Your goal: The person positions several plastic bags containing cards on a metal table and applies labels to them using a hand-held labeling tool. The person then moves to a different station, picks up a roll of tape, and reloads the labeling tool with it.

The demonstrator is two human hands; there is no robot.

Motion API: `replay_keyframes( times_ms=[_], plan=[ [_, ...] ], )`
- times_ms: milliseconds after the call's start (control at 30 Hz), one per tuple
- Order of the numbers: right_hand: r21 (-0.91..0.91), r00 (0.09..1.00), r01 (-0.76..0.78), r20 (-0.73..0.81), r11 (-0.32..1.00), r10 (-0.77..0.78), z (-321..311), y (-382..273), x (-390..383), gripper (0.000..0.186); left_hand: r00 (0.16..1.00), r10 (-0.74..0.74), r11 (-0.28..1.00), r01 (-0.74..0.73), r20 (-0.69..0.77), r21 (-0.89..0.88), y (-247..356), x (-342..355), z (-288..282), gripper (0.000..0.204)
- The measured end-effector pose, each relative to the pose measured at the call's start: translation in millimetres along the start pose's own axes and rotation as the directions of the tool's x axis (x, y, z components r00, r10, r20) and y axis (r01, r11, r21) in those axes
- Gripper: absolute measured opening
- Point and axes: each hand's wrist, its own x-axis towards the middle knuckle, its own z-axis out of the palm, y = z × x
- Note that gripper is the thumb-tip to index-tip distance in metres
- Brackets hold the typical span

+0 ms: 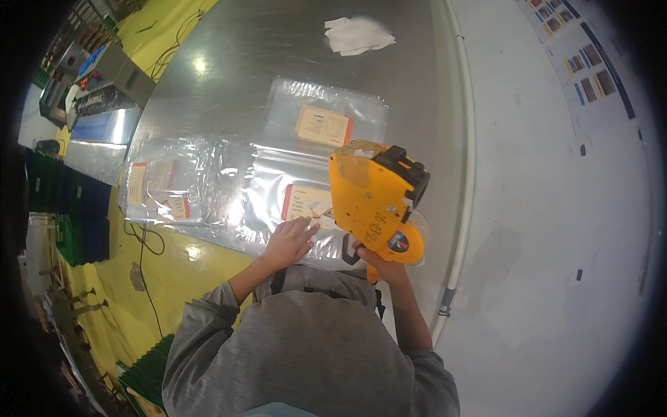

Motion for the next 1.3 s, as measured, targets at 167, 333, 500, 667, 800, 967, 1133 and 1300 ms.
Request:
replay_keyframes(
  times_ms=[167,333,500,667,800,967,1133,1300],
  plan=[
    [-0.011,0.994,0.034,0.106,0.999,-0.033,-15,32,-13,0.023,0.971,-0.192,0.929,0.132,-0.145,-0.345,7,16,-20,0.024],
    [0.097,0.965,0.025,0.256,0.995,-0.049,-25,33,-23,0.038,0.957,-0.257,0.923,0.202,-0.133,-0.328,4,9,-39,0.020],
    [0.240,0.953,0.088,0.264,0.967,-0.152,-26,23,-30,0.043,0.978,-0.204,0.975,0.207,0.043,-0.086,-25,-32,-40,0.030],
    [0.354,0.940,0.112,0.264,0.928,-0.215,-26,14,-31,0.054,0.987,-0.135,0.981,0.146,0.088,-0.125,-52,-29,-23,0.032],
    [0.392,0.942,0.119,0.247,0.912,-0.229,-18,-3,-34,0.056,0.987,-0.121,0.973,0.139,0.103,-0.187,-70,-27,-20,0.027],
    [0.276,0.956,0.152,0.203,0.949,-0.212,-42,17,-44,0.052,0.970,-0.161,0.975,0.185,0.180,-0.125,-72,-13,-22,0.019],
    [0.215,0.988,0.018,0.147,0.977,-0.050,-49,4,-59,0.042,0.852,-0.175,0.981,0.111,0.493,0.157,-72,39,-68,0.016],
    [-0.409,0.978,-0.026,0.176,0.912,0.107,-42,-41,-48,0.030,0.755,0.101,0.971,0.068,-0.648,0.230,-36,115,-157,0.010]
  ],
)
